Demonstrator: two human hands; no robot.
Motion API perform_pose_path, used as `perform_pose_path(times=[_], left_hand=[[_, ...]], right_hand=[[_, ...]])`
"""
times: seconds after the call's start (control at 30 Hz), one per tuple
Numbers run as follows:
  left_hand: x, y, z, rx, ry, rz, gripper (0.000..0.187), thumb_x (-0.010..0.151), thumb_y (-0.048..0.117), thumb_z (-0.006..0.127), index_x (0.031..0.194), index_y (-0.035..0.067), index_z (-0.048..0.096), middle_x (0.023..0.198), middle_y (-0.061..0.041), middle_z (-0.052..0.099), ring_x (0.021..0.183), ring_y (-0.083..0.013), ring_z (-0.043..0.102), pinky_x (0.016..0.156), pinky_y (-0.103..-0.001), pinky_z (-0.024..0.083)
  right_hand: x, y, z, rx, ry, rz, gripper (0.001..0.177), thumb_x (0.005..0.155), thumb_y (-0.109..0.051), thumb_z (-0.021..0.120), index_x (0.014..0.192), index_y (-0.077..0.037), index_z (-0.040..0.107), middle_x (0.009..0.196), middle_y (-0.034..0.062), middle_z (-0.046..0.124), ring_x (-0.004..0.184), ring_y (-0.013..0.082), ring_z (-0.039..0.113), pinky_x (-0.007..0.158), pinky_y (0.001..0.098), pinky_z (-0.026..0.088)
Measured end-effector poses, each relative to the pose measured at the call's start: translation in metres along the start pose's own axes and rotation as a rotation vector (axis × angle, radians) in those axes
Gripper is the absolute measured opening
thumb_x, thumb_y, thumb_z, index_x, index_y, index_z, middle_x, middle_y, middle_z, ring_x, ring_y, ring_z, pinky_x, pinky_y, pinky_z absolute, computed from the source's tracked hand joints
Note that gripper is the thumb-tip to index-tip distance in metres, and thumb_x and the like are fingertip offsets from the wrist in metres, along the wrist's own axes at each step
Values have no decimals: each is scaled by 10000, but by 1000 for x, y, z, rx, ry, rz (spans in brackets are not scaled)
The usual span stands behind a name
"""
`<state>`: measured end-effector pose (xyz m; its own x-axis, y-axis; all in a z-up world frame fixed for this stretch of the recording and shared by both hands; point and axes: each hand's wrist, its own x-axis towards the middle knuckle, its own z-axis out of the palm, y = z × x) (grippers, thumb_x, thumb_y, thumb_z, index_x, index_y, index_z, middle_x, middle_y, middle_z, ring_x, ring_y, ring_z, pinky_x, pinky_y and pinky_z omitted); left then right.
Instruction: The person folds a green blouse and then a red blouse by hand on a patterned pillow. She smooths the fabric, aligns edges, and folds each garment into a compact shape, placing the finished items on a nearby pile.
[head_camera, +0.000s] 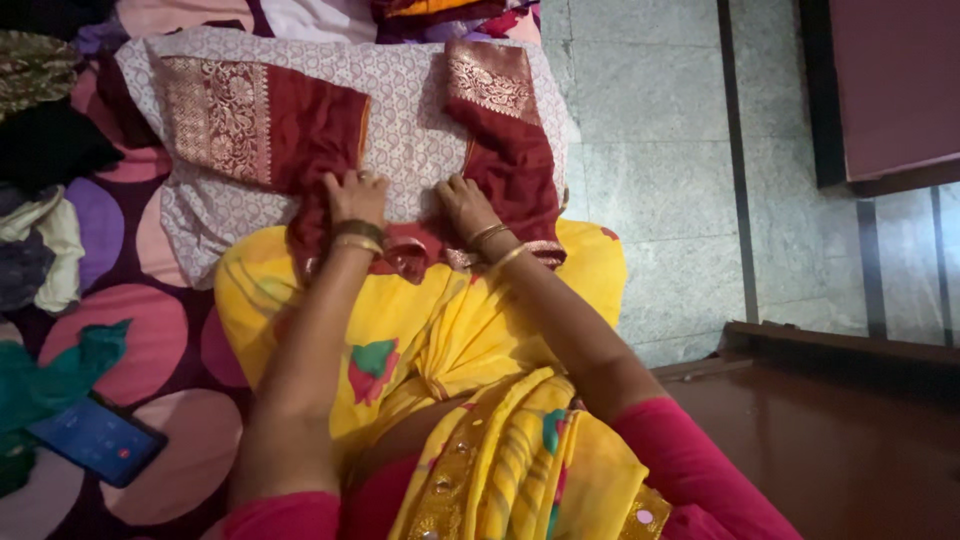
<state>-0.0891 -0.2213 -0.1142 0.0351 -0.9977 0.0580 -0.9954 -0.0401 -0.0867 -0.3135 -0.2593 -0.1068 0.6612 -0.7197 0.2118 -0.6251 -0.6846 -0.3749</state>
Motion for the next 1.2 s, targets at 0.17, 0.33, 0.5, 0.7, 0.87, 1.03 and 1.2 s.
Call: perform_pose_path(times=[0.17, 0.33, 0.5, 0.7, 0.87, 1.03, 1.2], left_hand=[[-1, -33, 4, 212, -255, -37, 214, 994, 283, 581, 1071, 245, 777, 1122, -11, 754, 1136, -247, 631, 1011, -573, 363], [-6, -56, -57, -553, -174, 83, 150, 895, 252, 699, 1017, 221, 781, 1108, -36, 730, 1132, -269, 629, 992, -532, 431], [-18, -72, -104, -686, -137, -60, 165, 1038, 329, 688, 1127, 210, 759, 1177, -63, 714, 1159, -279, 643, 1024, -470, 522], [-56, -15, -119, -541, -17, 374, 628, 649, 428, 835, 1218, 180, 744, 1226, -161, 685, 1164, -415, 613, 896, -668, 432], [-86, -35, -134, -575, -118, -81, 183, 1058, 313, 655, 1176, 208, 747, 1085, -103, 736, 936, -323, 705, 781, -467, 552], [-136, -71, -168, -823, 448, -67, 213, 867, 45, 761, 1072, 82, 714, 1066, -114, 730, 954, -329, 713, 798, -429, 564], [-175, -72, -175, -843, 510, 18, 225, 852, -8, 779, 1048, 78, 710, 1073, -95, 711, 981, -307, 701, 860, -405, 570]], right_hand=[[-3, 20, 20, 37, 21, -52, 169, 849, -116, 654, 996, -69, 586, 1013, 161, 566, 923, 383, 552, 835, 456, 507], [-1, 21, -3, 226, 3, -89, 137, 848, -140, 671, 916, -52, 592, 905, 171, 587, 917, 405, 588, 793, 482, 518], [-13, 29, -7, 377, 58, 112, 123, 914, -156, 684, 981, -62, 642, 950, 186, 638, 908, 414, 646, 794, 485, 533], [-2, 22, -14, 358, 11, 172, 168, 924, -123, 676, 1068, -42, 649, 1045, 194, 665, 999, 403, 661, 856, 442, 544], [-7, -32, -57, 633, 133, 288, 303, 999, -201, 643, 1255, -38, 643, 1187, 179, 703, 1086, 311, 699, 947, 401, 549], [-8, -105, -50, 1378, -188, 855, 510, 999, -378, 583, 1409, -82, 520, 1182, 164, 720, 1105, 328, 677, 898, 421, 569], [15, -116, -10, 1885, -364, 1136, 556, 1016, -513, 540, 1381, -98, 481, 1086, 57, 675, 986, 232, 671, 745, 366, 543]])
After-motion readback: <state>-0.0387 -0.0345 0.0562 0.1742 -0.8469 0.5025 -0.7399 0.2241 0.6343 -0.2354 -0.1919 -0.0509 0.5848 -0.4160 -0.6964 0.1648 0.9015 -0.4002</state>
